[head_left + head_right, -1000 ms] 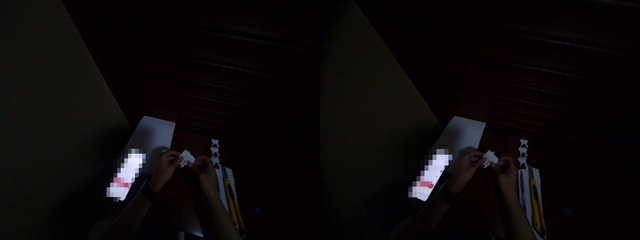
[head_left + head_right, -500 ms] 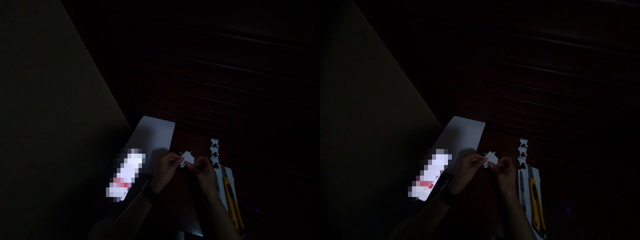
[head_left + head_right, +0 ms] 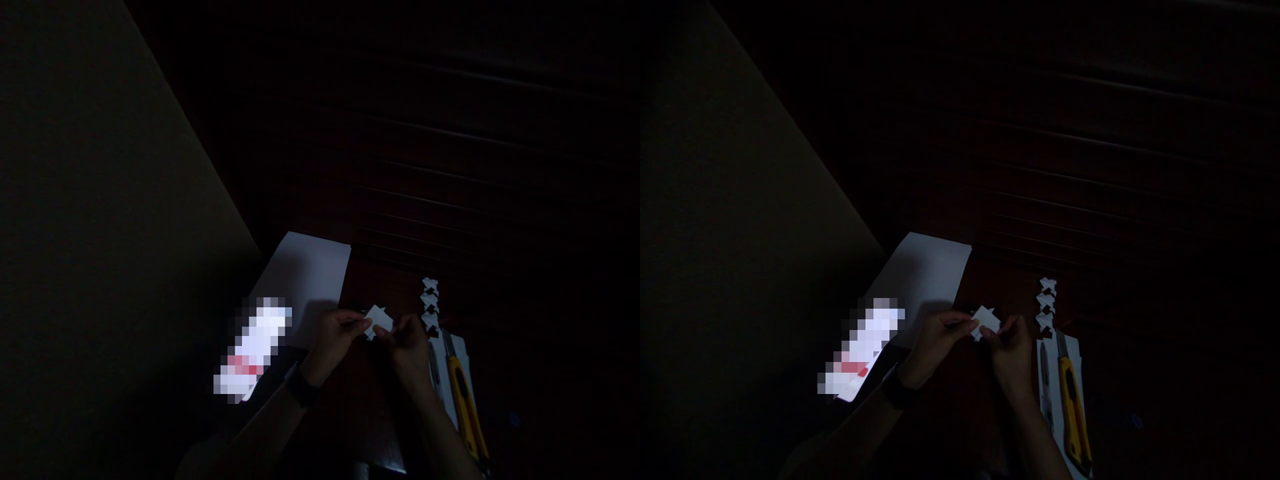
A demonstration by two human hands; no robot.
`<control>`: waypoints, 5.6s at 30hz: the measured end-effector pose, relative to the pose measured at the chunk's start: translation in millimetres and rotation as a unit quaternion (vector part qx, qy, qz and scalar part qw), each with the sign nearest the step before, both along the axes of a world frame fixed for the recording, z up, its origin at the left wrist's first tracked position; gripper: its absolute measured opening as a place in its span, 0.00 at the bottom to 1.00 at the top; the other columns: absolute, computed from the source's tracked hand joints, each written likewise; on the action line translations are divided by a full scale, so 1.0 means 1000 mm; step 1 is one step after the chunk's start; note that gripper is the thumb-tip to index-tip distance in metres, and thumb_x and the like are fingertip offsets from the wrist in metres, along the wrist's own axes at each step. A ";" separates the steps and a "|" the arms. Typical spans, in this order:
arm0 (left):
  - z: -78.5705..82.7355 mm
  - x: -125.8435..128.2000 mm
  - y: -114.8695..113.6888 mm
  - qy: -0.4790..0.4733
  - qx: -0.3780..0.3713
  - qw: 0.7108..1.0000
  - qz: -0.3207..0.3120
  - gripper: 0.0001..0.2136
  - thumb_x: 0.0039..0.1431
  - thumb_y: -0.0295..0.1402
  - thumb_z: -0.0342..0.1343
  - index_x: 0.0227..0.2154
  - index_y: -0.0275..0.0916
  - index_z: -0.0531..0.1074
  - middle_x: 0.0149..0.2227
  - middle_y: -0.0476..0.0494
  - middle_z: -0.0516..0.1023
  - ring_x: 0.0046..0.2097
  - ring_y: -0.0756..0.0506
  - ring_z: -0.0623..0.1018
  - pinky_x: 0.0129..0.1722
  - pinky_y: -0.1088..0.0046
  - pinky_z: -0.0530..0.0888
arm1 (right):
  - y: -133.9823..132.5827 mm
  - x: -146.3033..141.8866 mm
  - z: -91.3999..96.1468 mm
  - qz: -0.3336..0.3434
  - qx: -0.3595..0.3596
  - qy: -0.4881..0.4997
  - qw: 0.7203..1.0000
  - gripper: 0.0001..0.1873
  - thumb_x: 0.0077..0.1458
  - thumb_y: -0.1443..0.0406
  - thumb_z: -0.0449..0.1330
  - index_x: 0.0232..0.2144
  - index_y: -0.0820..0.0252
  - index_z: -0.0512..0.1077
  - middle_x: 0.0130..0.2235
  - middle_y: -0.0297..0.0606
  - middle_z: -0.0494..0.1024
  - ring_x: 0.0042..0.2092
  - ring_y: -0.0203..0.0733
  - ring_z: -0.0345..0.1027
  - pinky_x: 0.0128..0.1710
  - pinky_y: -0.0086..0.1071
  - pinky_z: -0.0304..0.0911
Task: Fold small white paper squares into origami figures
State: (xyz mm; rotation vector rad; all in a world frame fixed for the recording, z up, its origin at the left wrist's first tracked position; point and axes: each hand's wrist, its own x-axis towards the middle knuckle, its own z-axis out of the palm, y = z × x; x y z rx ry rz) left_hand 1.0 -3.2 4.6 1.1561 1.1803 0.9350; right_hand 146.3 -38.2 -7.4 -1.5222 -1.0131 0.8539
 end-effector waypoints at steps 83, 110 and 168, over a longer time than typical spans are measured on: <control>0.001 -0.002 -0.001 -0.060 -0.046 0.995 -0.064 0.12 0.46 0.33 0.65 0.33 0.32 0.75 0.33 0.40 0.80 0.34 0.45 0.78 0.33 0.72 0.72 | 0.000 0.016 0.011 0.093 -0.048 0.130 0.986 0.27 0.38 0.64 0.71 0.43 0.54 0.68 0.22 0.26 0.68 0.26 0.36 0.62 0.29 0.30 0.58; 0.000 -0.001 -0.007 -0.023 0.010 0.995 -0.092 0.19 0.44 0.32 0.65 0.38 0.40 0.64 0.21 0.54 0.71 0.23 0.52 0.71 0.20 0.82 0.61 | -0.001 0.007 0.009 0.078 -0.090 0.276 0.954 0.31 0.34 0.68 0.71 0.44 0.51 0.69 0.36 0.33 0.75 0.33 0.41 0.70 0.31 0.33 0.64; 0.003 -0.006 -0.005 0.049 0.066 0.989 -0.119 0.15 0.46 0.33 0.64 0.35 0.40 0.64 0.23 0.54 0.71 0.25 0.51 0.72 0.22 0.80 0.62 | 0.003 0.014 0.013 0.150 -0.052 0.161 0.974 0.24 0.37 0.66 0.71 0.40 0.53 0.71 0.31 0.32 0.75 0.32 0.39 0.68 0.30 0.30 0.62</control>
